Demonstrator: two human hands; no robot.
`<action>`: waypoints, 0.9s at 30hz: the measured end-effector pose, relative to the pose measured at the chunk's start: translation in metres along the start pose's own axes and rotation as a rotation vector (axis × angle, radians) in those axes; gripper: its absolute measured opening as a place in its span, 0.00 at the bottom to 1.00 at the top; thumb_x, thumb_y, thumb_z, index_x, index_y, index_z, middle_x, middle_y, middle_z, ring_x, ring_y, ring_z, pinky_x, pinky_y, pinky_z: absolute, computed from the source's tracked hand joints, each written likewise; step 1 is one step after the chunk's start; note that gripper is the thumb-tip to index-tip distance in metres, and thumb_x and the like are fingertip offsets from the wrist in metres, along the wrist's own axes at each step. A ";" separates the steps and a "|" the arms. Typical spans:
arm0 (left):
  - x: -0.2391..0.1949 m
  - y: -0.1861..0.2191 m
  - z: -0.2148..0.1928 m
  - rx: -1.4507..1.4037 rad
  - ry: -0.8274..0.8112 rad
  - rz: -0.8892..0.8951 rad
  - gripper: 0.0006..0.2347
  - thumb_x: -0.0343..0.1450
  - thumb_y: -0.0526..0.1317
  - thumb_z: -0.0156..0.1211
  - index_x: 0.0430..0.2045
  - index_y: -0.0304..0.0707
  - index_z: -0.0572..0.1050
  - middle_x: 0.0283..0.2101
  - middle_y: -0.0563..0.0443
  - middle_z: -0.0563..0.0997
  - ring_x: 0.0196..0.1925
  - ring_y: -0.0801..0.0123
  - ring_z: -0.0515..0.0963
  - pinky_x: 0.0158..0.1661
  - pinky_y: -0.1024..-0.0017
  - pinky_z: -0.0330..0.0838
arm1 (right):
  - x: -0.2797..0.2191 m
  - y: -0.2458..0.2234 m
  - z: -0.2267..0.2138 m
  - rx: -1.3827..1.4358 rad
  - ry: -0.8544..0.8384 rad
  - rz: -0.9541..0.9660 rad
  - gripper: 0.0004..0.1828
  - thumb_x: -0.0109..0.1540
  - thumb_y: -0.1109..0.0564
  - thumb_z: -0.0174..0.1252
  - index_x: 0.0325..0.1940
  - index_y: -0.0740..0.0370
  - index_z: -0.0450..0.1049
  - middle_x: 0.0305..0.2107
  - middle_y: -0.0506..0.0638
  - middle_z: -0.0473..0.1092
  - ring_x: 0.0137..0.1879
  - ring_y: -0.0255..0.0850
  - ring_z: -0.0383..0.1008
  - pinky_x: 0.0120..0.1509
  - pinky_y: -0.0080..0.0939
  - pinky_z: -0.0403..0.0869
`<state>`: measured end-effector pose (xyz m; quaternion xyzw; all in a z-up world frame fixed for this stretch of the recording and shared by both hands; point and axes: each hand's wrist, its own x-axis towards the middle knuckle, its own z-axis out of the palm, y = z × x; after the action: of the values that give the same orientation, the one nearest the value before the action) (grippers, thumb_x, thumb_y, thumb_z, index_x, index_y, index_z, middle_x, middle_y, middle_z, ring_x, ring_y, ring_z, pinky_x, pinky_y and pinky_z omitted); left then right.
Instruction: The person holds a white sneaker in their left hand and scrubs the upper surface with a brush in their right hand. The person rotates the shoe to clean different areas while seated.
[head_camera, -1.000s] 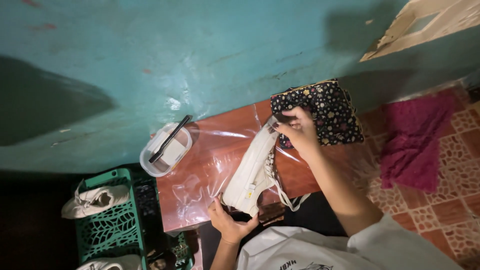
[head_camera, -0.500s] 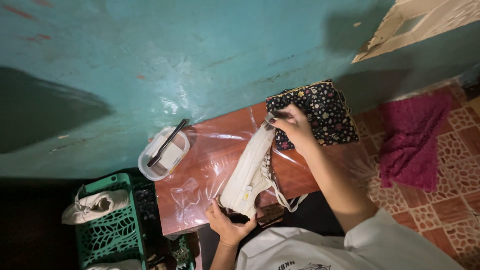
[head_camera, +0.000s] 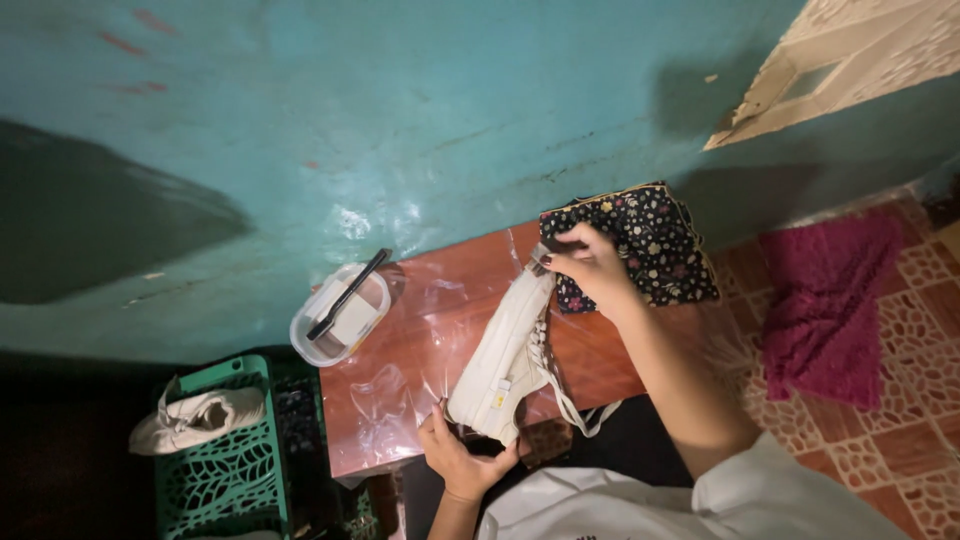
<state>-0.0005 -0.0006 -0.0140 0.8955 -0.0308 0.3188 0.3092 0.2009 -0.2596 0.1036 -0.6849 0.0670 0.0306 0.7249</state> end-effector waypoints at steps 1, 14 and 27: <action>0.001 0.001 -0.002 0.001 -0.002 -0.007 0.53 0.50 0.62 0.73 0.65 0.22 0.58 0.49 0.33 0.72 0.45 0.47 0.74 0.48 0.58 0.73 | 0.002 0.001 -0.002 -0.003 -0.003 0.005 0.22 0.54 0.64 0.62 0.52 0.71 0.70 0.40 0.66 0.77 0.42 0.45 0.78 0.45 0.35 0.75; 0.010 0.005 -0.002 -0.012 0.041 0.022 0.51 0.52 0.64 0.71 0.63 0.22 0.61 0.47 0.37 0.71 0.43 0.51 0.73 0.46 0.61 0.72 | -0.010 0.001 -0.001 -0.385 0.084 -0.152 0.23 0.51 0.56 0.68 0.48 0.63 0.74 0.43 0.59 0.69 0.45 0.45 0.70 0.44 0.38 0.71; 0.005 0.000 -0.002 -0.011 0.046 0.041 0.50 0.52 0.61 0.71 0.65 0.25 0.60 0.46 0.38 0.71 0.43 0.53 0.73 0.45 0.62 0.72 | 0.005 0.033 -0.009 -0.363 0.188 -0.288 0.22 0.50 0.59 0.70 0.46 0.66 0.74 0.42 0.60 0.69 0.41 0.44 0.72 0.40 0.38 0.74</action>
<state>0.0021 0.0009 -0.0101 0.8854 -0.0439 0.3452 0.3081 0.2014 -0.2669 0.0699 -0.8063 0.0291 -0.1254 0.5774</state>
